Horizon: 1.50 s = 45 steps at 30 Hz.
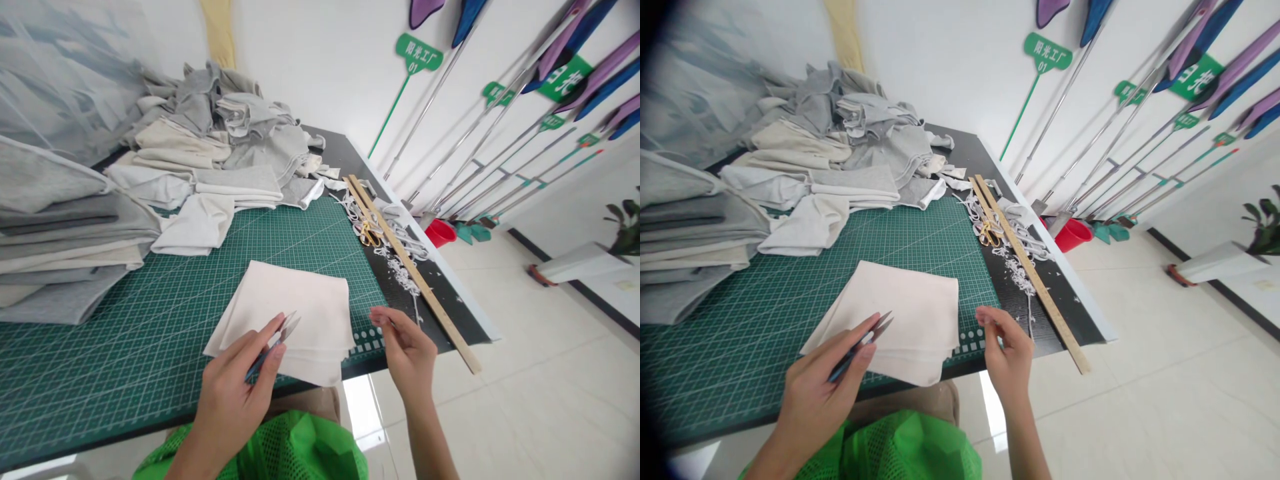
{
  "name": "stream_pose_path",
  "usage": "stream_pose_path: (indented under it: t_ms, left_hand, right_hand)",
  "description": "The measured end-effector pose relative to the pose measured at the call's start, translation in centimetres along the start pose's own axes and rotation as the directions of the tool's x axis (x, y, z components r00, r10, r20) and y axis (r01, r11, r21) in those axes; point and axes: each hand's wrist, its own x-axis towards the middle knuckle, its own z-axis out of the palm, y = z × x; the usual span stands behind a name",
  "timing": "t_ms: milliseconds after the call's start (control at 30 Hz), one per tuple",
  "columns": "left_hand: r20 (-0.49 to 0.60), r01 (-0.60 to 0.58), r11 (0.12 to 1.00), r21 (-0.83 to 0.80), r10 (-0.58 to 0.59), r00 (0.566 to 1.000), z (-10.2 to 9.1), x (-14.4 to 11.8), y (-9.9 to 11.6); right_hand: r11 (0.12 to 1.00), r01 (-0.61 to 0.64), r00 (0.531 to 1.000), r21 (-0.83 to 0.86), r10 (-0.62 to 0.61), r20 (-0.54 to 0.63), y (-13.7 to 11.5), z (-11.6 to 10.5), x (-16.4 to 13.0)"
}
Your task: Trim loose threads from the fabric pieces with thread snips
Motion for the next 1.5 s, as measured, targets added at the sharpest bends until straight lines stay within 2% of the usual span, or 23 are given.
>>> stream_pose_path:
  t_ms: [233, 567, 1500]
  left_hand:
    - [0.006, -0.002, 1.000, -0.010, 0.002, 1.000, -0.1, -0.1, 0.1]
    - [0.003, -0.014, 1.000, 0.009, 0.014, 1.000, 0.0, 0.0, 0.1]
    - [0.001, -0.004, 1.000, -0.005, 0.004, 1.000, -0.1, 0.0, 0.1]
  right_hand:
    - [0.995, -0.074, 0.997, 0.068, 0.075, -0.010, 0.6, 0.7, 0.1]
    - [0.987, -0.112, 0.993, 0.112, 0.115, -0.020, 1.0, 0.8, -0.1]
    - [0.991, -0.123, 0.992, 0.059, 0.124, -0.011, 1.3, 0.9, -0.2]
